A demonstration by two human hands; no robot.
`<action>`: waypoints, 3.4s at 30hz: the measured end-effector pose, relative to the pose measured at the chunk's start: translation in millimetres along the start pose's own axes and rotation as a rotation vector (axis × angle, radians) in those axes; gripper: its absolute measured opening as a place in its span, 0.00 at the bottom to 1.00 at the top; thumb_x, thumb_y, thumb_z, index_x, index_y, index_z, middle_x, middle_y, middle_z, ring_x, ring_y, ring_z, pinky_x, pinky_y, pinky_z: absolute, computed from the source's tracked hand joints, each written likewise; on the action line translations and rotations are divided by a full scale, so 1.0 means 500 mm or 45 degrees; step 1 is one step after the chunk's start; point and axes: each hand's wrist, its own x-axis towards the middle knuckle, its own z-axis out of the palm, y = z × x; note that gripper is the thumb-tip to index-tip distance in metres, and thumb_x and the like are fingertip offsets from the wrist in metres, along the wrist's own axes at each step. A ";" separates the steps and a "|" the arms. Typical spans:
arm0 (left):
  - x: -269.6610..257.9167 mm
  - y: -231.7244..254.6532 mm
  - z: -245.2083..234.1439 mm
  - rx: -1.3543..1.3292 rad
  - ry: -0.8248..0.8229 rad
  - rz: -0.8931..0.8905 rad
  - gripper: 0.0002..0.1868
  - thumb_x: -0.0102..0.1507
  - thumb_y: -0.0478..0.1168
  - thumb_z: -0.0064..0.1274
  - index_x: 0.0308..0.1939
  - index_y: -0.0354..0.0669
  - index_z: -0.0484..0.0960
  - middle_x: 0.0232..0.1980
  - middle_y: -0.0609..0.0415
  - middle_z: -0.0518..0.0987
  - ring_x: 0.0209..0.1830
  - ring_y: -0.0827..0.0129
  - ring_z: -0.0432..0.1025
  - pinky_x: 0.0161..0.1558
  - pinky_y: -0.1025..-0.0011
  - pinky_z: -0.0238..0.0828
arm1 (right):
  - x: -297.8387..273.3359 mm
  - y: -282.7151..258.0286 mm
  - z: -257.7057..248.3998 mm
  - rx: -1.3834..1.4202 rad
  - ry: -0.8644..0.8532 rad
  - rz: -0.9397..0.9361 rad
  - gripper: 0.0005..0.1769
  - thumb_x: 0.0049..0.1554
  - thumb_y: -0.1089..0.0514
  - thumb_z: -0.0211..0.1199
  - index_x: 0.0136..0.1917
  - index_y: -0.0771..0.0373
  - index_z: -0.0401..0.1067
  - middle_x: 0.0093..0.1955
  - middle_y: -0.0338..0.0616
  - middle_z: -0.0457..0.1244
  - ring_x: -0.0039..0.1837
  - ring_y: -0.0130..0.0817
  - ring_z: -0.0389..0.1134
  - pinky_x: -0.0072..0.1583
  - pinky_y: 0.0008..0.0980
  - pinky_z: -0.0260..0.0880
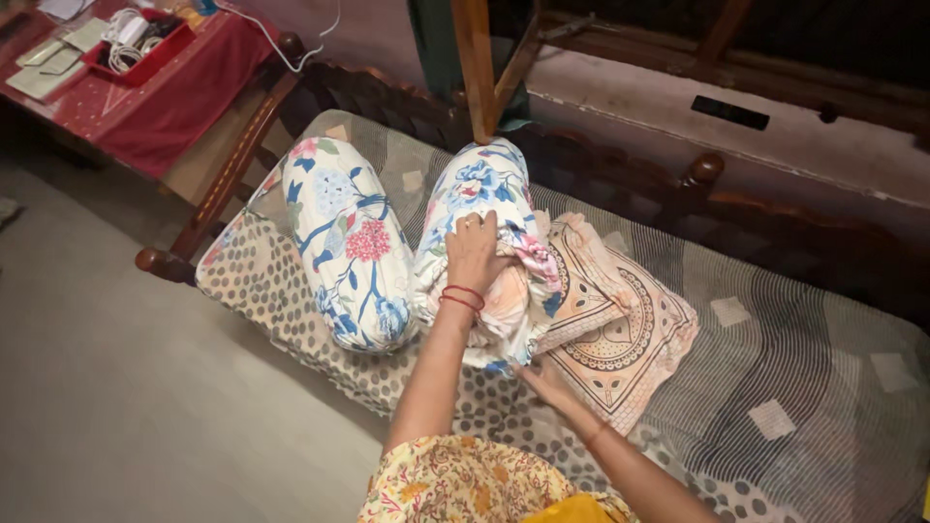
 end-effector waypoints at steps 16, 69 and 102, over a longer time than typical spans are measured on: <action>0.153 -0.232 -0.110 -0.971 0.492 -0.249 0.20 0.56 0.34 0.54 0.52 0.33 0.84 0.47 0.40 0.85 0.48 0.58 0.80 0.51 0.67 0.74 | -0.107 -0.607 -0.189 0.314 0.134 -1.091 0.08 0.62 0.65 0.52 0.52 0.67 0.71 0.37 0.44 0.67 0.38 0.30 0.68 0.43 0.29 0.69; -0.154 0.173 -0.548 -0.660 0.072 0.754 0.16 0.60 0.43 0.64 0.45 0.39 0.79 0.44 0.47 0.79 0.47 0.52 0.75 0.49 0.58 0.72 | -0.762 -0.931 -0.012 0.121 -0.186 -1.618 0.03 0.71 0.68 0.55 0.57 0.68 0.69 0.34 0.48 0.65 0.40 0.35 0.73 0.38 0.32 0.77; -0.109 0.114 -0.518 -0.825 0.126 0.195 0.25 0.59 0.52 0.62 0.49 0.36 0.79 0.40 0.44 0.79 0.38 0.52 0.77 0.41 0.60 0.74 | -0.776 -0.986 -0.058 -0.088 -0.107 -1.605 0.11 0.67 0.68 0.57 0.62 0.71 0.68 0.43 0.55 0.68 0.42 0.33 0.73 0.43 0.31 0.75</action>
